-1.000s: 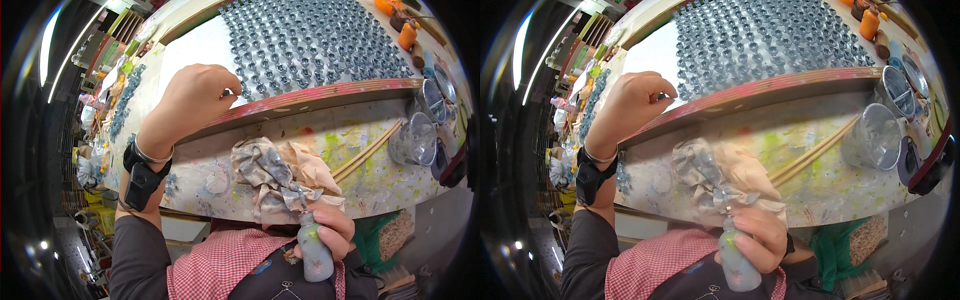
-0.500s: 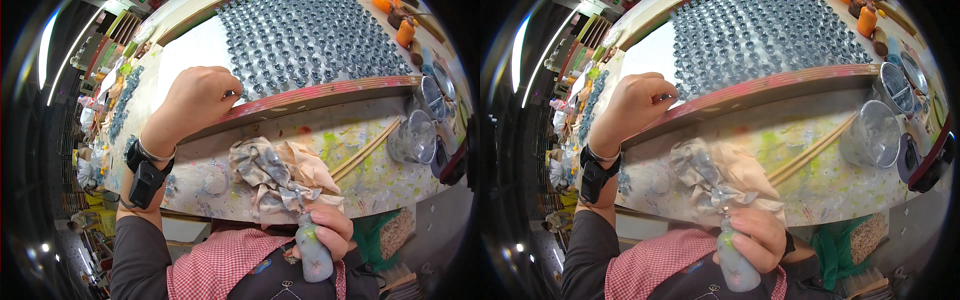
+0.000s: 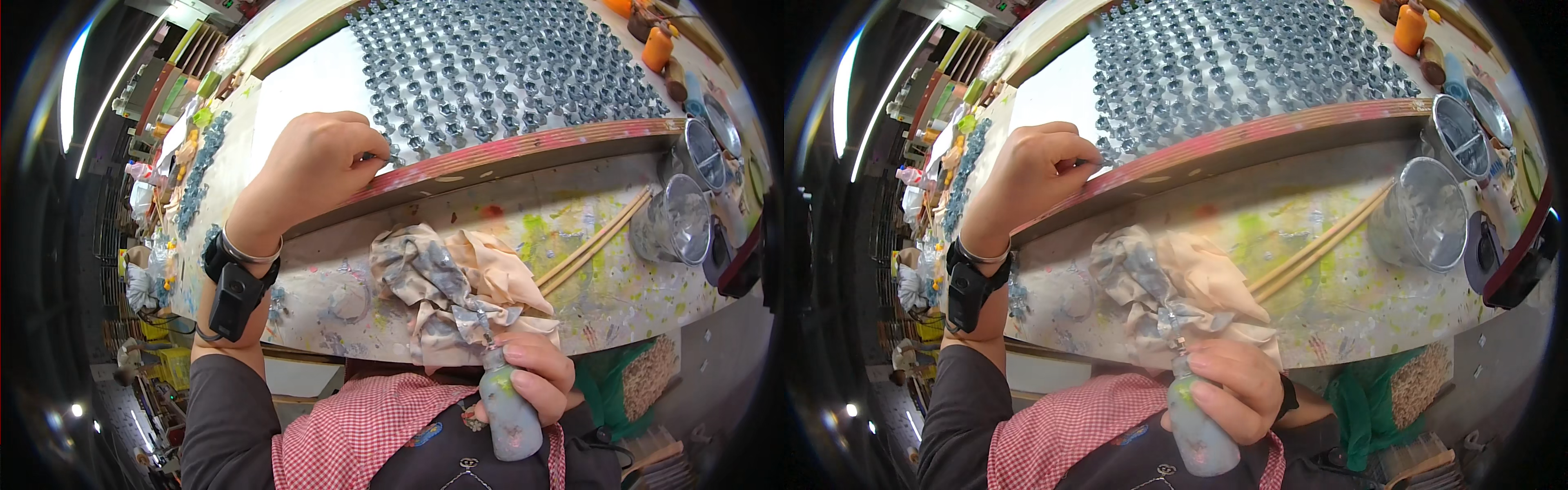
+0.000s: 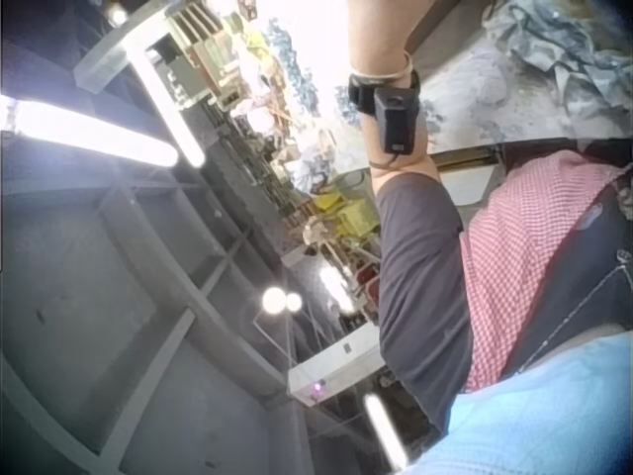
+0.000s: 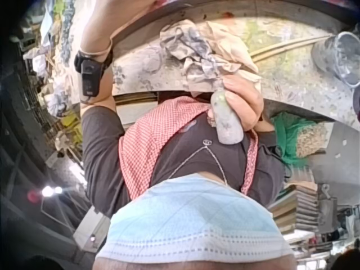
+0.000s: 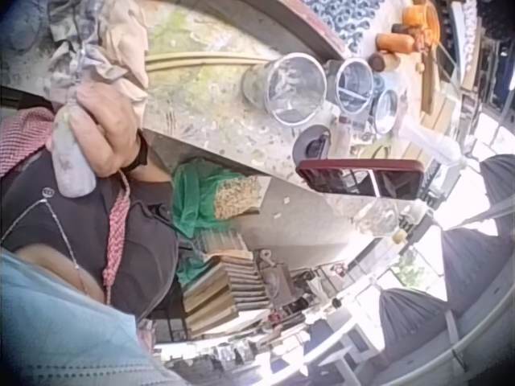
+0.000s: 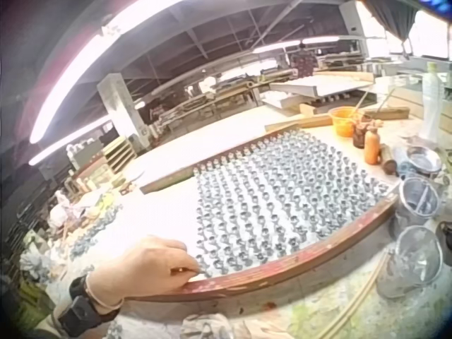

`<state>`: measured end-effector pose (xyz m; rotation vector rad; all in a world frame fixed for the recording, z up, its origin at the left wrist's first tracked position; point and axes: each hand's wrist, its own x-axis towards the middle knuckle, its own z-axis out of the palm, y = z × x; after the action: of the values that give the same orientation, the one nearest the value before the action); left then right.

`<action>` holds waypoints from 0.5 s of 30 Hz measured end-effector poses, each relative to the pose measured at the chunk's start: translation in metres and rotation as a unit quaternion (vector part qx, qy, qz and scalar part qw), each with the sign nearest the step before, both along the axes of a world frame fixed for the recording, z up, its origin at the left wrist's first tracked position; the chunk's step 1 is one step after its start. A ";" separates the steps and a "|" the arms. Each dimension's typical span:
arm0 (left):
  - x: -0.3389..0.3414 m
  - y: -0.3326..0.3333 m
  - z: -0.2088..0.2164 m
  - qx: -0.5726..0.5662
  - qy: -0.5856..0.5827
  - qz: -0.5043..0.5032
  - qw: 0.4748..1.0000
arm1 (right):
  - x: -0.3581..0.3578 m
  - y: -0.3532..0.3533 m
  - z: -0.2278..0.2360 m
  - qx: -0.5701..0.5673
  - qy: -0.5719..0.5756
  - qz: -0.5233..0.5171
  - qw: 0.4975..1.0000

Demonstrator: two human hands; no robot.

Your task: Applying adhesive to small components and placing them onto a grid board as part of an assembly process.

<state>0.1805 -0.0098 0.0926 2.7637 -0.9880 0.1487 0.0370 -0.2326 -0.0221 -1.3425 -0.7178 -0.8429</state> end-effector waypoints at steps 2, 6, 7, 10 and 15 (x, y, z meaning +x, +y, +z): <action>-0.001 0.000 0.000 -0.011 0.020 0.016 1.000 | 0.000 -0.001 0.000 -0.001 0.001 0.003 1.000; -0.001 0.000 -0.003 -0.025 0.027 0.019 0.999 | 0.000 0.000 -0.002 0.005 -0.004 -0.002 1.000; 0.000 0.000 -0.003 -0.023 0.027 0.020 0.999 | 0.000 0.000 -0.002 0.005 -0.003 -0.003 1.000; 0.001 0.000 -0.004 -0.021 0.029 0.019 0.999 | 0.000 0.001 -0.002 0.004 0.000 -0.008 1.000; 0.002 0.000 0.000 -0.025 0.036 0.019 0.999 | 0.003 0.004 0.000 0.027 0.002 -0.013 1.000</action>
<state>0.1823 -0.0099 0.0924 2.7226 -0.9002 0.0777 0.0399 -0.2291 -0.0218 -1.3071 -0.6718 -0.8735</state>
